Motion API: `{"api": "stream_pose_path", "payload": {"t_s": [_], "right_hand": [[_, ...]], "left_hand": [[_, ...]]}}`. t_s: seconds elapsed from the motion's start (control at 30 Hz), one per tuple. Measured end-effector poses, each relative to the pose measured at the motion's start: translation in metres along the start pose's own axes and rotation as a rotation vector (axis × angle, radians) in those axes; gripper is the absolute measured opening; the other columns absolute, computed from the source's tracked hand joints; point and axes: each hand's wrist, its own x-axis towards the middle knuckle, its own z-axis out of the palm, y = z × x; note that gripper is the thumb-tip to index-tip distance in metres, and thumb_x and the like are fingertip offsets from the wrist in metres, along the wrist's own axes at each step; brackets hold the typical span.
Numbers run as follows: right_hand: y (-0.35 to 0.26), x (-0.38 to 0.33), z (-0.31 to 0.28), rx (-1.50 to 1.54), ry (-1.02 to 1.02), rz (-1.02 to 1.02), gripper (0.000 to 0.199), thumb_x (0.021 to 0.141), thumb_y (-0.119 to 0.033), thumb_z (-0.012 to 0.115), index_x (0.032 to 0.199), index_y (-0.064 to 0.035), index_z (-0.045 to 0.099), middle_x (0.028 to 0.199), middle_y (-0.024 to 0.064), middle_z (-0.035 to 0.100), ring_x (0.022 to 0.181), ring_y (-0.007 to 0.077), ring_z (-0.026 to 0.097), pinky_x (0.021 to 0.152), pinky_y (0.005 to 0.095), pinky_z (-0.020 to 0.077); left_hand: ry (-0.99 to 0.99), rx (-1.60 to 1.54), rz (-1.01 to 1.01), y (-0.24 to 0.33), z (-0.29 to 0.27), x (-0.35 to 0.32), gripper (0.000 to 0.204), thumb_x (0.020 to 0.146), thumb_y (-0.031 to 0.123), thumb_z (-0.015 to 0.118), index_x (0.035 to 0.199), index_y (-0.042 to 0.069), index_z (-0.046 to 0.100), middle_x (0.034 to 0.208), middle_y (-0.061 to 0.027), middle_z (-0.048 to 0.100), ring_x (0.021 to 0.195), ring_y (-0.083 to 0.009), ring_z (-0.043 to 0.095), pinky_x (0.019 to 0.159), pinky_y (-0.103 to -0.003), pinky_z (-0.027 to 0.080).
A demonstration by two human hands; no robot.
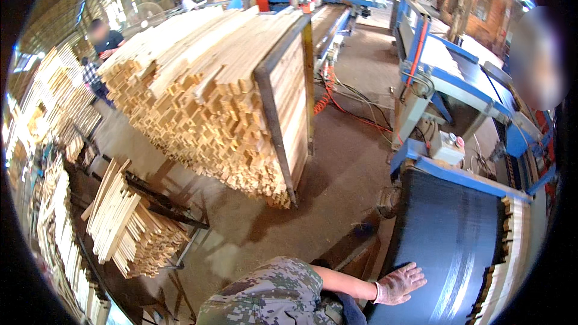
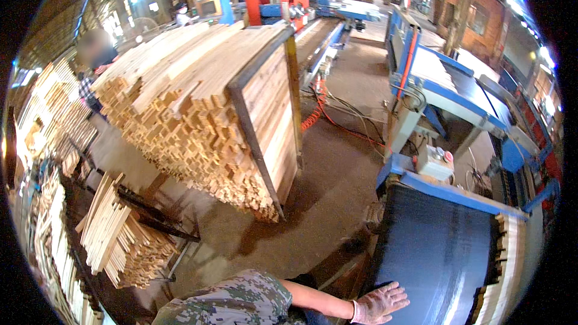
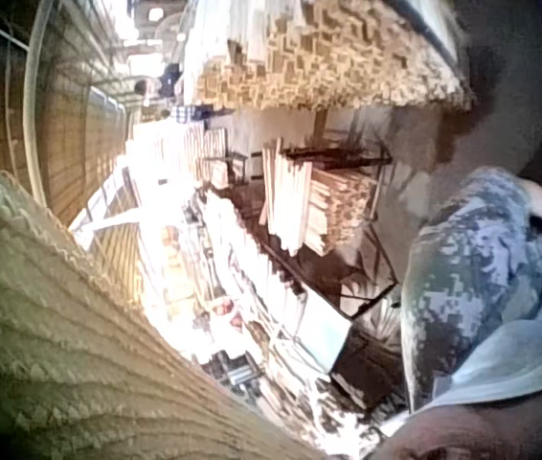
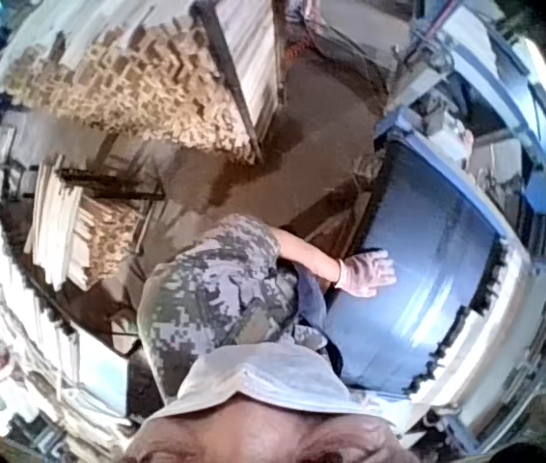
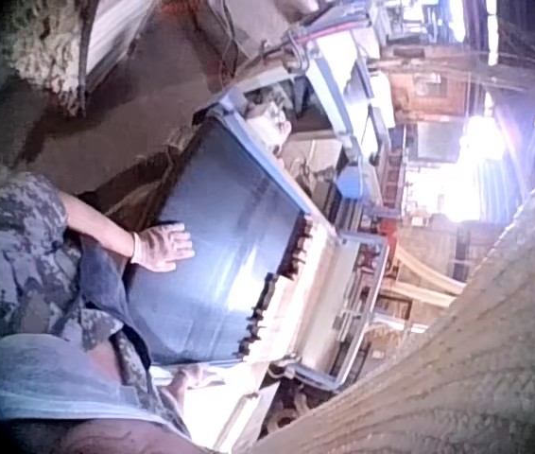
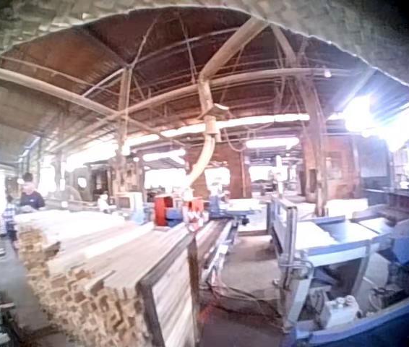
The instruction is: The person picks up groups of wood slats from a large pile and places them onto a table and a conveyor belt, aligning the pieces into organized rows and stacks.
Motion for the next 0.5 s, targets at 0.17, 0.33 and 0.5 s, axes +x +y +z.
{"api": "stream_pose_path", "payload": {"t_s": [0.17,0.33,0.5], "right_hand": [[-0.039,0.000,0.081,0.036,-0.180,0.021,0.057,0.109,-0.054,0.046,0.158,-0.0261,0.052,0.165,0.0153,0.043,0.109,0.0284,0.068,0.076,0.0419,0.0621],[-0.054,0.001,0.119,0.066,-0.289,0.034,0.056,0.109,-0.053,0.046,0.157,-0.0250,0.053,0.164,0.0158,0.044,0.110,0.0292,0.067,0.078,0.0424,0.0607],[-0.059,-0.006,0.136,0.082,-0.337,0.055,0.055,0.109,-0.052,0.047,0.156,-0.0238,0.054,0.162,0.0163,0.045,0.112,0.0299,0.066,0.081,0.0429,0.0594]], "left_hand": [[0.014,-0.006,0.019,0.002,-0.006,-0.003,0.078,0.098,0.037,0.066,0.162,-0.001,0.042,0.164,-0.0234,0.045,0.157,-0.0389,0.036,0.135,-0.053,0.014],[0.073,-0.013,0.031,-0.001,0.005,0.000,0.078,0.096,0.037,0.068,0.160,-0.002,0.044,0.162,-0.0233,0.048,0.155,-0.0378,0.039,0.135,-0.053,0.016],[0.083,0.003,0.024,-0.002,0.010,0.002,0.078,0.096,0.037,0.068,0.160,-0.002,0.045,0.162,-0.0236,0.048,0.155,-0.0383,0.039,0.135,-0.052,0.015]]}}
